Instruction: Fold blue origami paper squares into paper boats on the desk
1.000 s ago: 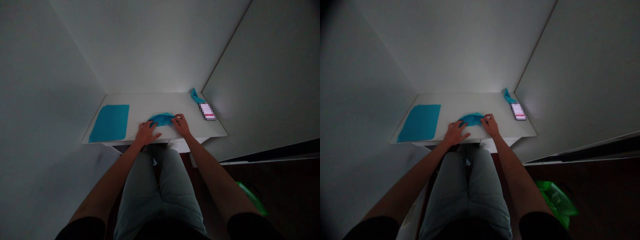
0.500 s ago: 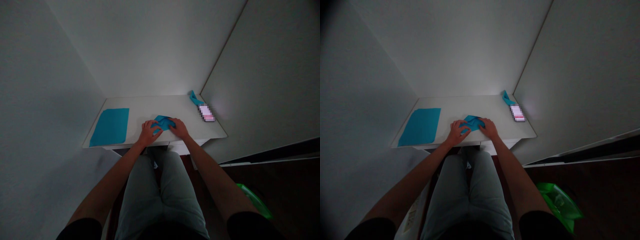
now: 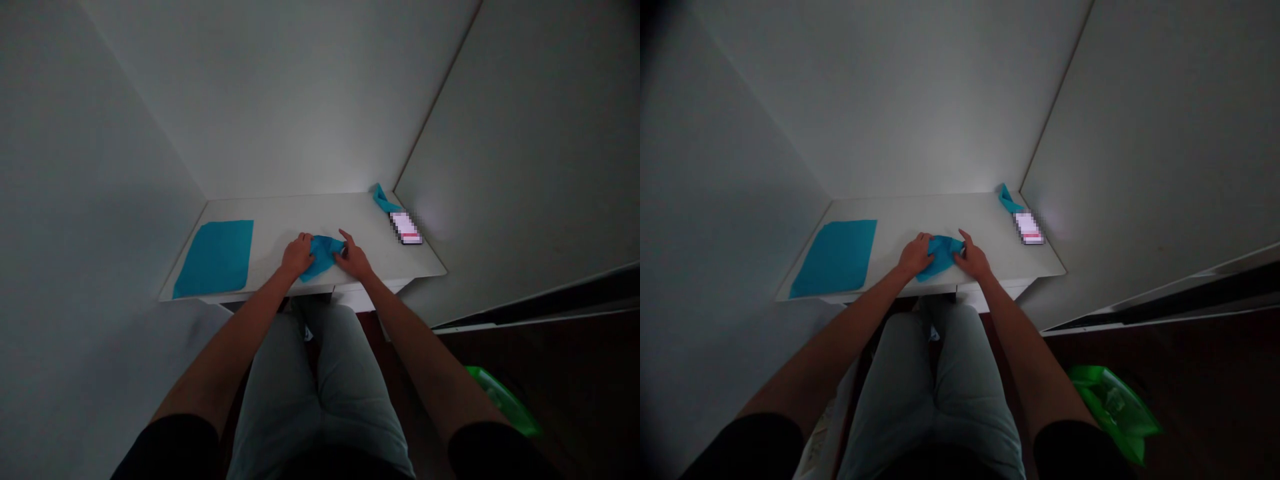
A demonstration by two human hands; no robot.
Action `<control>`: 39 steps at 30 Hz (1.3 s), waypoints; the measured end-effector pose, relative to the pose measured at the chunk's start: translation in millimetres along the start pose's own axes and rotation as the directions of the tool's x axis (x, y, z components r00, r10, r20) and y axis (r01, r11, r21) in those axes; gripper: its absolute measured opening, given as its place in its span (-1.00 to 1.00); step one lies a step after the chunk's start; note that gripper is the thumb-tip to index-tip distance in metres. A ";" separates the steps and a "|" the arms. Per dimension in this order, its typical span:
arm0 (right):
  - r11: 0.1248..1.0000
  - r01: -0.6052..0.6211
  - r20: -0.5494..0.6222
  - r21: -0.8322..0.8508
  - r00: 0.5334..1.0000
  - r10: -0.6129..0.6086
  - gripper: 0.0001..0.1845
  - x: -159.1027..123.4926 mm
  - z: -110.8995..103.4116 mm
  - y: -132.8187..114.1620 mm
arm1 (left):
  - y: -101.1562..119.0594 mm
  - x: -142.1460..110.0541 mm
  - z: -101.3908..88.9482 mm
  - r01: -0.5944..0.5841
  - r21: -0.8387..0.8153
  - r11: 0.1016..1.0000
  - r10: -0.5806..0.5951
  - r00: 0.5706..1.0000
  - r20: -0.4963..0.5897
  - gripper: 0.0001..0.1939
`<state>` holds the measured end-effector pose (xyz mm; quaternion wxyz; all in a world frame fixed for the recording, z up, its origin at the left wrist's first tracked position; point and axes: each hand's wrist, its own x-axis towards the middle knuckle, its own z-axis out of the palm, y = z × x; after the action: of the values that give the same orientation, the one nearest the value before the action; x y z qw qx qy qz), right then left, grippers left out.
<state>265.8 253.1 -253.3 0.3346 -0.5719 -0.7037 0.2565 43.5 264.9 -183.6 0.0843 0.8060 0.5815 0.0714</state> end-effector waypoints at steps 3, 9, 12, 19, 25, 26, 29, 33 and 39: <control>1.000 -0.015 -0.019 0.000 1.000 0.015 -0.07 2.8 3.0 2.6 | -1.8 -3.8 -1.2 0.046 -0.044 0.998 -0.046 0.999 -0.013 -0.56; 0.987 0.025 0.009 -0.158 1.000 -0.024 -0.73 7.7 3.6 5.6 | -11.9 -4.8 -4.8 0.173 -0.170 0.970 -0.179 0.983 -0.025 -0.78; 0.987 0.014 -0.034 -0.158 0.999 -0.019 -0.73 8.3 4.2 7.3 | -21.8 -4.6 -5.2 0.143 -0.171 0.975 -0.148 0.989 -0.014 -0.83; 0.990 0.012 -0.077 -0.144 0.997 -0.023 -0.70 8.6 5.2 11.1 | -56.7 1.1 -5.5 0.222 -0.411 0.884 -0.263 0.964 -0.047 -0.87; 0.992 -0.011 -0.124 -0.123 0.992 -0.004 -0.66 9.9 7.3 13.2 | -86.6 -4.9 -0.1 0.299 -0.516 0.803 -0.336 0.942 0.023 -0.85; 0.993 -0.004 -0.123 -0.114 0.992 -0.010 -0.66 10.1 7.6 13.5 | -88.3 -6.7 1.6 0.302 -0.530 0.792 -0.344 0.939 0.020 -0.86; 0.998 0.001 -0.117 -0.066 0.993 -0.009 -0.66 10.9 7.0 14.2 | -87.8 -9.8 6.6 0.287 -0.580 0.762 -0.355 0.935 -0.003 -0.87; 1.000 -0.026 -0.139 0.013 0.990 0.028 -0.65 11.2 4.6 15.1 | -85.1 -9.9 10.3 0.289 -0.622 0.728 -0.387 0.922 -0.025 -0.85; 0.999 -0.040 -0.197 -0.007 0.980 0.038 -0.67 11.6 7.4 17.7 | -93.4 -12.4 6.0 0.312 -0.568 0.762 -0.477 0.863 -0.165 -0.89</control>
<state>269.9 268.4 -269.2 0.3945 -0.6100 -0.6571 0.2013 -45.6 281.7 -210.1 0.2242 0.5890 0.7035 0.3285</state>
